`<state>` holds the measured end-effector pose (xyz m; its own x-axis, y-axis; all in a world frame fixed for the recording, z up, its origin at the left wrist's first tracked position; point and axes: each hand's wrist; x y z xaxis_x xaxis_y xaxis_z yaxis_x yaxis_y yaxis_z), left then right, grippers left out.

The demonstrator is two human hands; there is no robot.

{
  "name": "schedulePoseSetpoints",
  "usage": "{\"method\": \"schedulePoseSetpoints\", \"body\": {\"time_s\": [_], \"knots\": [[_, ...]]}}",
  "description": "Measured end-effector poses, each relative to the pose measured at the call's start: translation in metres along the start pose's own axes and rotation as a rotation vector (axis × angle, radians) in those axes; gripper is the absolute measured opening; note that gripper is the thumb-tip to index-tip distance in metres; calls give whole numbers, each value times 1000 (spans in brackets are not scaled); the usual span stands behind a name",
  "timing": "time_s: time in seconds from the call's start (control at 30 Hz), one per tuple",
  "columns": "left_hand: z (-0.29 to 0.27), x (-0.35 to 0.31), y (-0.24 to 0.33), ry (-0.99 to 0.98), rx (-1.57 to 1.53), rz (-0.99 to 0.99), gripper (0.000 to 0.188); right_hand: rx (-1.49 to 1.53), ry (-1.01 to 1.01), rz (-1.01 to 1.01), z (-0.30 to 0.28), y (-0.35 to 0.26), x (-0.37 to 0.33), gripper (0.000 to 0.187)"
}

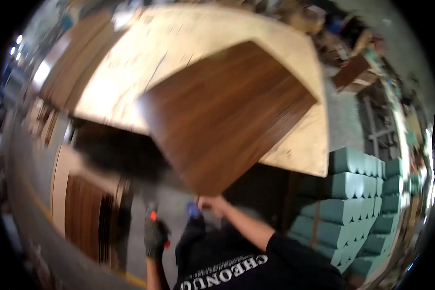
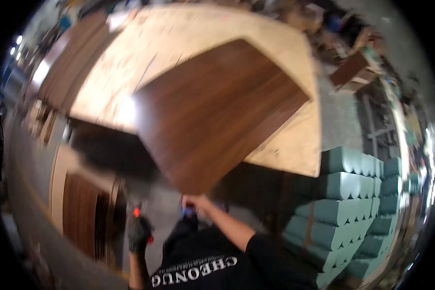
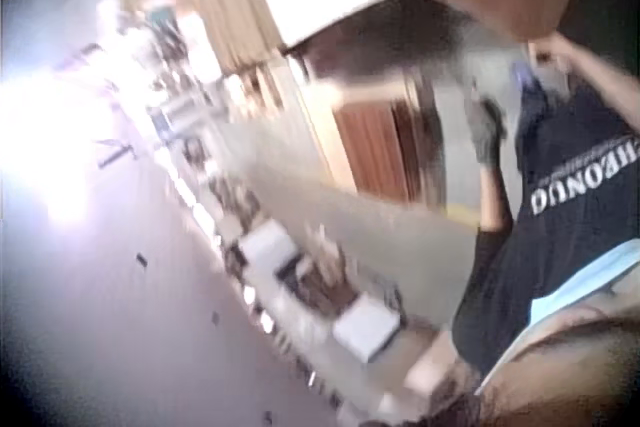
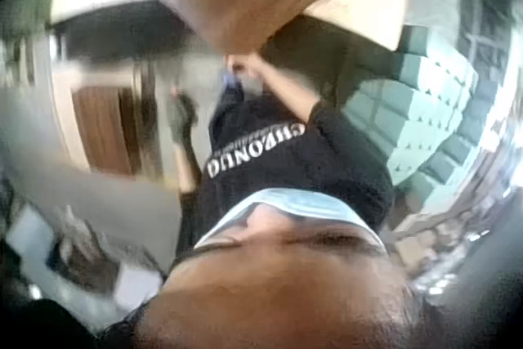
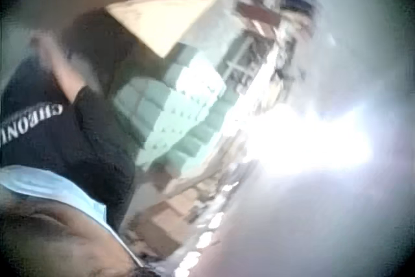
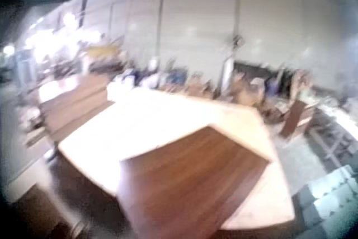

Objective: The person trims the excess material from the edges of a wood-grain panel using a craft knife and then carries the panel to a stack of similar panels and places it on top.

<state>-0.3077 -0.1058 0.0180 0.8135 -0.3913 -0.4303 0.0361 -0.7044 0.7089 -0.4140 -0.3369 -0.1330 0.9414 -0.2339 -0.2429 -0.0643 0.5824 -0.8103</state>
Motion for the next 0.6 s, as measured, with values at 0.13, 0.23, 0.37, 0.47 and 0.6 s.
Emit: {"method": "schedulePoseSetpoints", "body": {"time_s": [0.13, 0.23, 0.37, 0.47, 0.6], "knots": [[40, -26, 1, 7, -460, -417, 37, 95, 203, 108, 33, -7, 17, 13], [73, -38, 1, 164, -74, -402, 44, 182, 141, 211, 53, -1, 39, 18], [109, -32, 14, 366, 265, -347, 47, 439, 114, 145, 48, 5, 58, 40], [123, -27, 26, 322, 414, -414, 47, 425, 78, 156, 39, 0, 57, 44], [134, -13, 31, 270, 552, -489, 49, 395, -27, 248, 34, -23, 55, 43]]}}
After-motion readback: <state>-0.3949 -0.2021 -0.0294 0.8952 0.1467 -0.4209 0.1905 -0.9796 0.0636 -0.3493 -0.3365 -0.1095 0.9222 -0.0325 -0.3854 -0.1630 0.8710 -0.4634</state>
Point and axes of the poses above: each hand's wrist, its own x-axis towards the middle knuckle, its own z-axis out of the palm, y = z × x, and after that the axes turned 15 degrees about -z, right-handed
